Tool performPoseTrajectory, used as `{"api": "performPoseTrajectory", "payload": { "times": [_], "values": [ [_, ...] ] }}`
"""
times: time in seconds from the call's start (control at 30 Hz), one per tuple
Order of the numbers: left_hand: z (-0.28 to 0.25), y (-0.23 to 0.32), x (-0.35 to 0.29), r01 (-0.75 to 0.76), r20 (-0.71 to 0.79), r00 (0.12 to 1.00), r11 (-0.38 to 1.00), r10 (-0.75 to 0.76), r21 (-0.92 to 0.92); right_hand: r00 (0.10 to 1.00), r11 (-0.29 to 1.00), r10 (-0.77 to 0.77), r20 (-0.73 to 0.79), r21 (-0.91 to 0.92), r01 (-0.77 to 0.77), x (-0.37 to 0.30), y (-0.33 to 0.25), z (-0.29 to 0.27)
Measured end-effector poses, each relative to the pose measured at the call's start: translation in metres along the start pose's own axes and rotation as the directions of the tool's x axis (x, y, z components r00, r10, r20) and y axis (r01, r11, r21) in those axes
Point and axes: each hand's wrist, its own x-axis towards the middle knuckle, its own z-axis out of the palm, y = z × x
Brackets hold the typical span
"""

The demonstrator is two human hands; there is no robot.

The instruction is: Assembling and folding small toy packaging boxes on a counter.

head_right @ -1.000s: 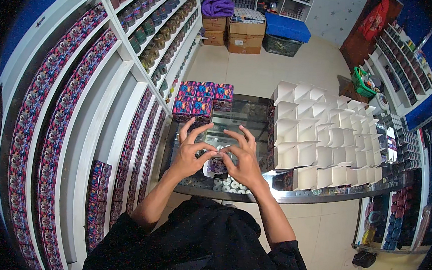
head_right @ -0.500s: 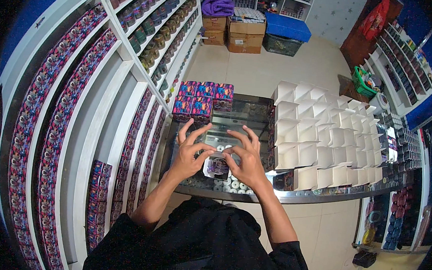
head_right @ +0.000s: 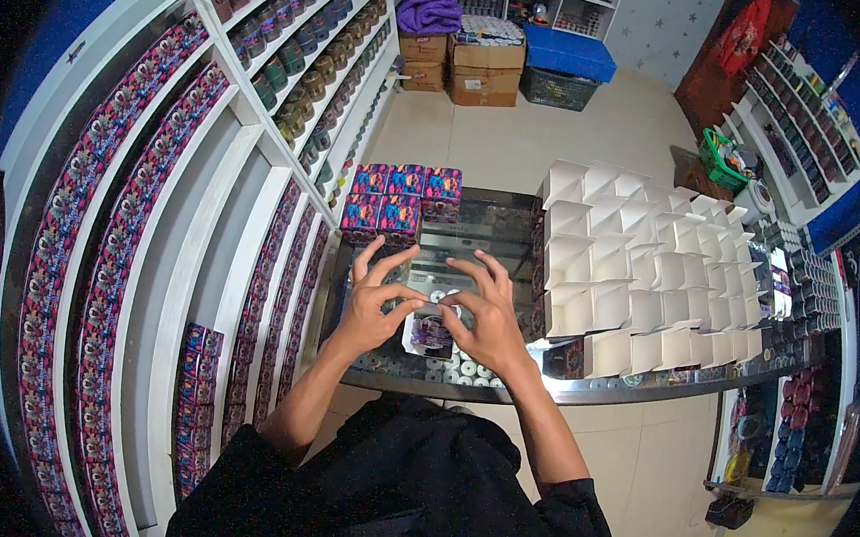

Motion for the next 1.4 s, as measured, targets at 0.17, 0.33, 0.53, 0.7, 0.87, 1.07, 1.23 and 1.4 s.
{"api": "performPoseTrajectory", "payload": {
  "times": [0.17, 0.33, 0.53, 0.7, 0.87, 1.07, 1.23, 1.4],
  "values": [
    [0.001, 0.0, -0.002, 0.006, -0.007, 1.0, 1.0, -0.006, 0.002, 0.999, 0.999, -0.013, 0.031, -0.036, 0.015, 0.001, 0.001, -0.002],
    [0.001, 0.001, -0.003, 0.018, 0.008, 1.0, 1.0, -0.018, 0.014, 0.999, 0.999, 0.01, 0.05, -0.048, -0.007, 0.001, 0.0, -0.008],
    [0.0, -0.002, -0.003, 0.0, 0.003, 1.0, 1.0, 0.0, 0.024, 0.998, 0.999, 0.026, 0.059, -0.035, -0.024, 0.0, 0.002, -0.01],
    [-0.004, 0.008, -0.001, -0.035, 0.013, 0.999, 0.995, 0.034, 0.092, 0.998, 0.999, 0.036, 0.053, -0.007, -0.036, 0.001, 0.001, -0.01],
    [-0.008, 0.009, -0.002, -0.088, -0.02, 0.995, 0.977, 0.094, 0.192, 0.999, 1.0, 0.018, 0.049, 0.022, -0.019, 0.002, -0.003, -0.012],
    [-0.009, 0.004, 0.0, -0.118, -0.045, 0.991, 0.973, 0.129, 0.196, 0.997, 0.996, -0.078, 0.029, -0.034, 0.079, 0.002, 0.001, -0.011],
    [-0.012, 0.008, 0.003, -0.099, -0.033, 0.994, 0.979, 0.106, 0.18, 0.993, 0.991, -0.119, 0.004, -0.064, 0.119, 0.0, 0.002, -0.013],
    [-0.011, 0.007, 0.002, -0.101, -0.024, 0.994, 0.981, 0.106, 0.163, 0.99, 0.986, -0.14, -0.02, -0.09, 0.138, -0.003, 0.003, -0.011]
  ]
}}
